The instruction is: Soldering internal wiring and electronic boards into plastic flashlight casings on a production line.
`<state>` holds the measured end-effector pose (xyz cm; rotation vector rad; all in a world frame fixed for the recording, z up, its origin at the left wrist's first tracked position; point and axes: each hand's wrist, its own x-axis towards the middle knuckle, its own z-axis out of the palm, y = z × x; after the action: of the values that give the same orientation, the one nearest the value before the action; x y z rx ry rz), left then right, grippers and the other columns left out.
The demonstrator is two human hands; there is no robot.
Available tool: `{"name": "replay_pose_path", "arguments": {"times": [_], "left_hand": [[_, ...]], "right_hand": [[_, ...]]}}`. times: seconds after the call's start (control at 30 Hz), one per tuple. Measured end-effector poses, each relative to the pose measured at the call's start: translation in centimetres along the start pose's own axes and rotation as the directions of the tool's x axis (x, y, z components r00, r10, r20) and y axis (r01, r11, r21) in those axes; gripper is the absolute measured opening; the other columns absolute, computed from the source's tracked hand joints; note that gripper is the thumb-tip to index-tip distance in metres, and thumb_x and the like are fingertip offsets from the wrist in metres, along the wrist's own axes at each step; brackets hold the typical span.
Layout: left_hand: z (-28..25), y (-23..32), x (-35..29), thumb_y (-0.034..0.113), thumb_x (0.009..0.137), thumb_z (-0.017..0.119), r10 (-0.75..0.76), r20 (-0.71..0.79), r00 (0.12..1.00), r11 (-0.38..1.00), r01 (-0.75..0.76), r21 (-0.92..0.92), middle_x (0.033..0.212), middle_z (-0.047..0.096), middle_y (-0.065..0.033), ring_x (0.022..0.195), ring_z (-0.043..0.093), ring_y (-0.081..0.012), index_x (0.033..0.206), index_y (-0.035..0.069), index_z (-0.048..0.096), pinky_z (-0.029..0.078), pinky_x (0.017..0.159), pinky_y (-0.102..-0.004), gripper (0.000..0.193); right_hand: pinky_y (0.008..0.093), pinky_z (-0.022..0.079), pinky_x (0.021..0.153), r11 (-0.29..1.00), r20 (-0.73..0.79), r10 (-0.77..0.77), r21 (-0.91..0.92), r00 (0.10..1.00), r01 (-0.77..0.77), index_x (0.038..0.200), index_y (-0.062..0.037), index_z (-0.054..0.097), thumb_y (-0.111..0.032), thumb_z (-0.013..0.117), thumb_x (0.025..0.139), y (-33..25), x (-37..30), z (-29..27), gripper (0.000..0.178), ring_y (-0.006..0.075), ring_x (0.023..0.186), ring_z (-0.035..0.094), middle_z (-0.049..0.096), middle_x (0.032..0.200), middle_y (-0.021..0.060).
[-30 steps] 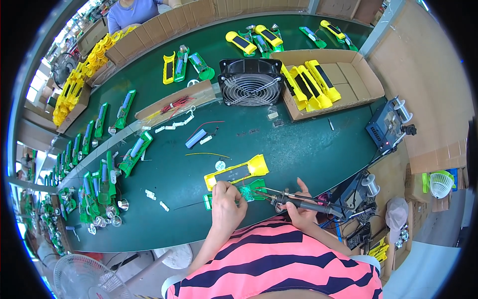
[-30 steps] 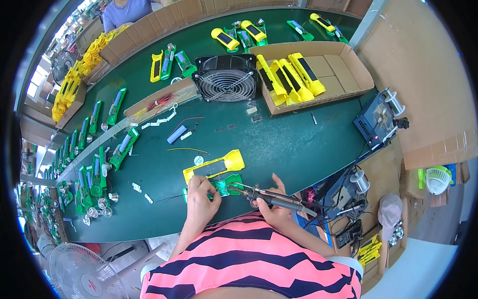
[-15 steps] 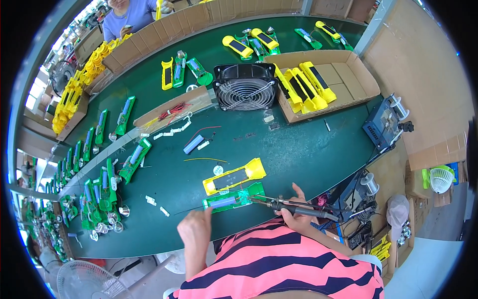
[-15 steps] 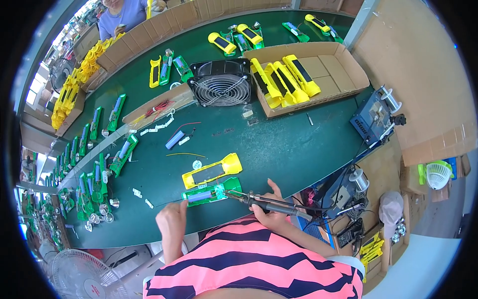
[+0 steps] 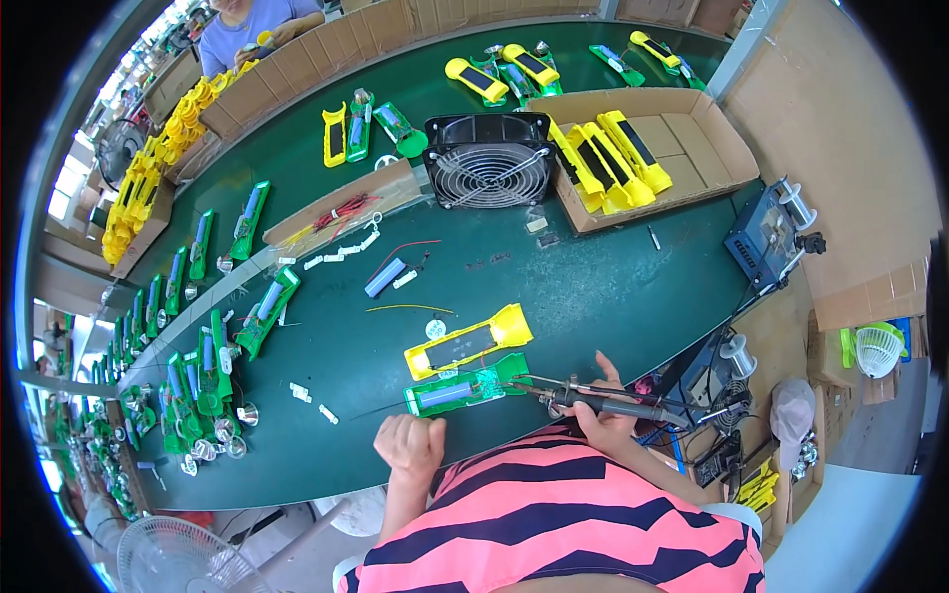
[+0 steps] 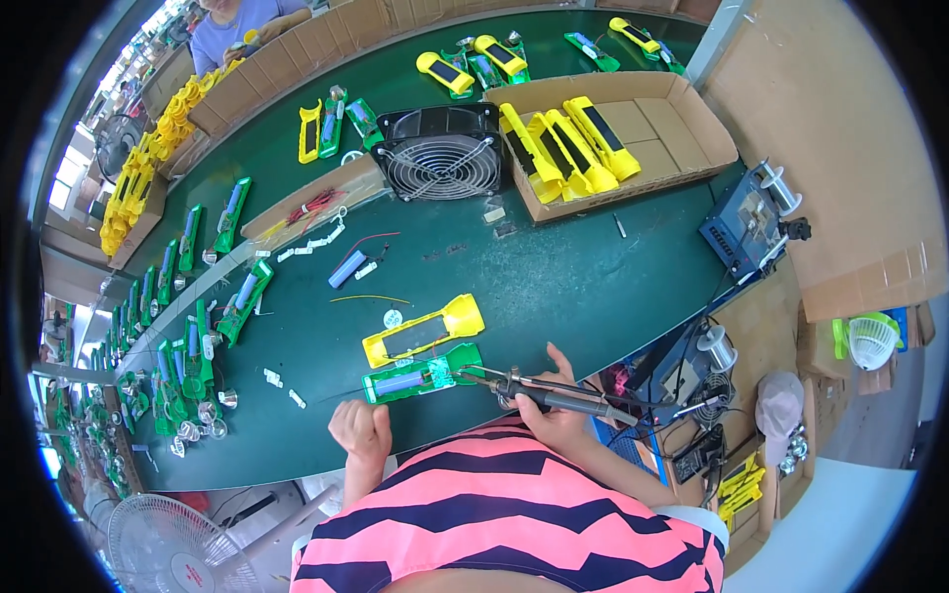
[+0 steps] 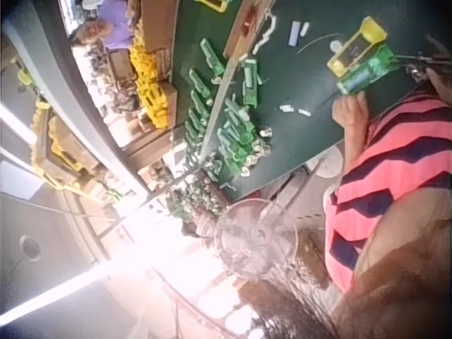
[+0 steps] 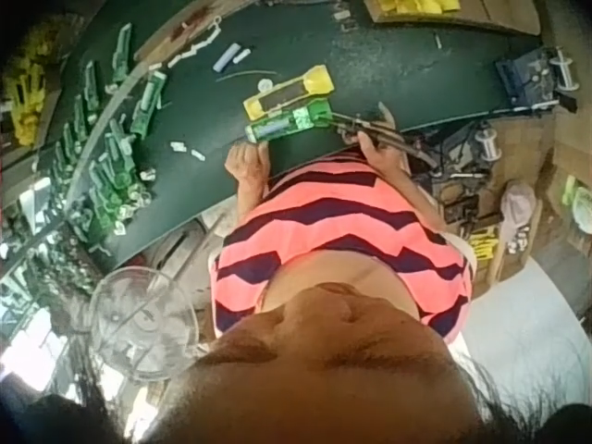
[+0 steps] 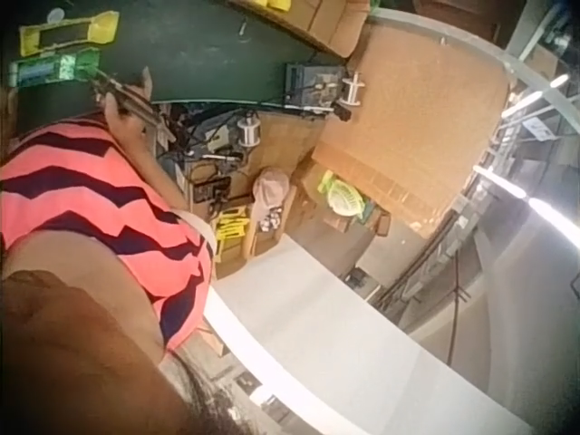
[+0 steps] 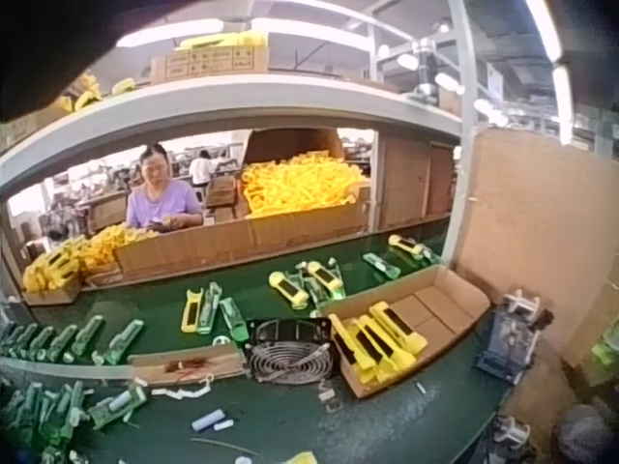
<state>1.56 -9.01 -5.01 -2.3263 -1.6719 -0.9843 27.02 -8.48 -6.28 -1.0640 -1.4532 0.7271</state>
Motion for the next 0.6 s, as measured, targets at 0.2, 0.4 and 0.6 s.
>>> {"name": "replay_pose_path", "arguments": {"times": [0.2, 0.4, 0.6], "left_hand": [[-1.3, -0.3, 0.0, 0.007, 0.072, 0.061, -0.452, 0.127, 0.883, 0.884, 0.425, 0.194, 0.077, 0.053, -0.0084, 0.070, 0.051, -0.0236, 0.091, 0.007, 0.064, 0.041, 0.061, -0.0341, 0.019], [-0.3, 1.7, 2.2, 0.000, 0.060, 0.062, -0.079, 0.012, 0.997, 0.997, 0.079, -0.015, 0.088, 0.055, -0.0072, 0.081, 0.053, -0.0213, 0.089, 0.008, 0.065, 0.043, 0.072, -0.0340, 0.029], [1.8, 2.6, 1.8, 0.001, 0.059, 0.060, 0.071, 0.052, 0.996, 0.961, -0.054, -0.270, 0.077, 0.053, -0.0044, 0.068, 0.054, -0.0195, 0.082, 0.005, 0.061, 0.043, 0.064, -0.0308, 0.023]], "right_hand": [[0.0484, 0.025, 0.098, 1.000, 0.025, -0.012, 0.012, 1.000, 0.011, 0.086, -0.0043, 0.055, -0.004, 0.060, 0.072, 0.6, -0.1, 0.6, 0.015, 0.0103, 0.058, 0.057, 0.059, 0.062, 0.0013], [0.0480, 0.025, 0.099, 0.999, 0.085, 0.018, 0.044, 0.996, -0.022, 0.087, -0.0037, 0.055, -0.002, 0.059, 0.072, -0.2, 0.6, 0.3, 0.016, 0.0111, 0.062, 0.058, 0.058, 0.063, 0.0020], [0.0489, 0.026, 0.098, 1.000, 0.057, 0.027, 0.007, 0.998, -0.028, 0.089, -0.0043, 0.055, -0.005, 0.061, 0.072, 0.1, 0.2, 0.3, 0.017, 0.0109, 0.062, 0.057, 0.058, 0.063, 0.0011]]}}
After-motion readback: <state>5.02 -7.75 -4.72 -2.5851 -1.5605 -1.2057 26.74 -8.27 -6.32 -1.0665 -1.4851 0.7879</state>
